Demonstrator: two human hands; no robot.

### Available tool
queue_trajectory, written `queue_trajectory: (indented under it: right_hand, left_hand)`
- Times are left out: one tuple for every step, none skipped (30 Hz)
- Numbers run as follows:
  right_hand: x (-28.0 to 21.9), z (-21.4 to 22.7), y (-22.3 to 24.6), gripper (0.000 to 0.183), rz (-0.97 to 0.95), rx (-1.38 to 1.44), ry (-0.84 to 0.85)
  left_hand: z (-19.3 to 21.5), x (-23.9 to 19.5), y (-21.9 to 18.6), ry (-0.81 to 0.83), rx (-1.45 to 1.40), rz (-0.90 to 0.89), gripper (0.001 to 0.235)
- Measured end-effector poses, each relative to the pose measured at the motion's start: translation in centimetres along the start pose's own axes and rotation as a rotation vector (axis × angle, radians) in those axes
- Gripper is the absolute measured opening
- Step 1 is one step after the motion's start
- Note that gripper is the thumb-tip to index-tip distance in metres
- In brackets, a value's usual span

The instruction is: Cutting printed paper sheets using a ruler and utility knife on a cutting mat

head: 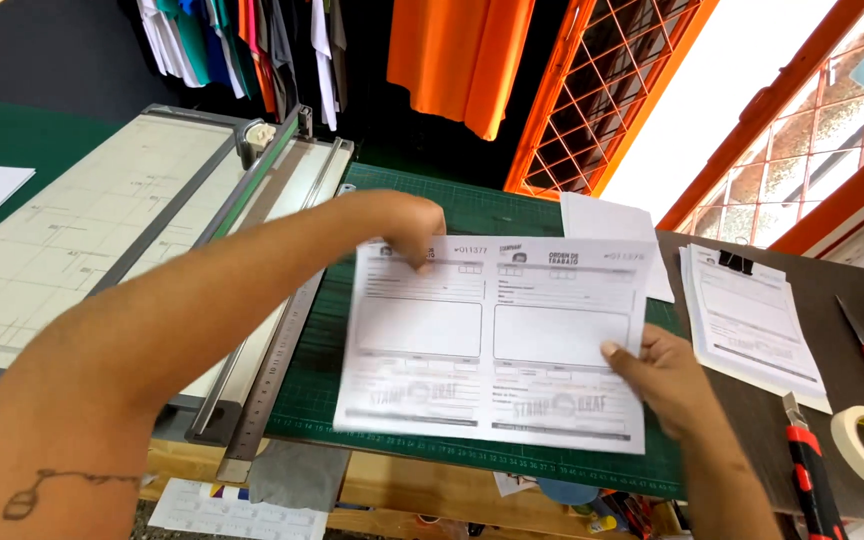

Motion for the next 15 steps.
queue_trajectory:
  right_hand:
    - [-0.1, -0.6, -0.3, 0.026, -0.002, 0.002, 0.000]
    - [0.0, -0.7, -0.8, 0.028, -0.083, -0.011, -0.056]
    - [0.0, -0.9, -1.3, 0.029, -0.165, -0.024, -0.112]
    - [0.7, -0.8, -2.0, 0.029, -0.162, -0.025, -0.111]
    - [1.4, -0.8, -2.6, 0.033, -0.132, 0.003, -0.080]
    - [2.0, -0.9, -3.5, 0.037, -0.108, 0.027, -0.046]
    - [1.8, -0.9, -3.4, 0.037, -0.112, 0.024, -0.043]
    - [1.9, -1.0, -3.2, 0.038, -0.132, 0.025, -0.043]
    - [1.9, -1.1, -3.1, 0.039, -0.152, 0.025, -0.044]
    - [2.7, -0.7, -3.4, 0.039, -0.157, 0.025, -0.042]
    - [3.4, -0.5, -3.6, 0.038, -0.144, 0.026, -0.031]
    - [4.1, -0.3, -4.0, 0.037, -0.135, 0.027, -0.021]
    - [3.2, -0.5, -3.5, 0.037, -0.144, 0.027, -0.018]
    - [2.5, -0.6, -2.7, 0.037, -0.153, -0.118, -0.072]
    - [1.7, -0.7, -1.8, 0.038, -0.161, -0.261, -0.125]
  left_hand:
    - [-1.1, 0.0, 0.2, 0.003, 0.000, -0.001, 0.032]
    - [-0.7, -0.1, 0.5, -0.147, 0.224, 0.048, 0.024]
    - [-0.3, -0.3, 0.6, -0.298, 0.448, 0.092, 0.022]
    - [-1.5, -3.6, -0.4, -0.300, 0.449, 0.094, 0.022]
    - [-2.2, -7.1, -2.4, -0.409, 0.650, -0.012, 0.042]
    - [-3.5, -10.7, -4.7, -0.512, 0.845, -0.121, 0.069]
    - [-6.2, -13.4, -5.3, -0.508, 0.840, -0.119, 0.069]
    - [-9.2, -15.7, -5.5, -0.403, 0.910, -0.088, 0.074]
    - [-12.2, -18.1, -5.8, -0.296, 0.978, -0.057, 0.086]
    - [-15.6, -18.6, -5.0, -0.291, 0.975, -0.058, 0.086]
    - [-17.7, -19.9, -4.9, -0.587, 0.707, -0.148, 0.079]
    - [-20.0, -21.6, -4.2, -0.868, 0.424, -0.227, 0.080]
    - [-21.9, -21.7, -4.2, -0.860, 0.419, -0.226, 0.080]
    - [-23.3, -21.7, -3.5, -0.856, 0.542, -0.108, 0.074]
    - [-24.7, -21.9, -2.9, -0.851, 0.665, 0.011, 0.074]
Point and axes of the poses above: each hand's wrist, its own x-axis towards the middle knuckle, its own z-axis out of the back of the hand, y = z × x, the point moved 6 cm from there along x, towards the middle knuckle, and after that the axes turned 13 degrees about -z, right-handed, at the moved point
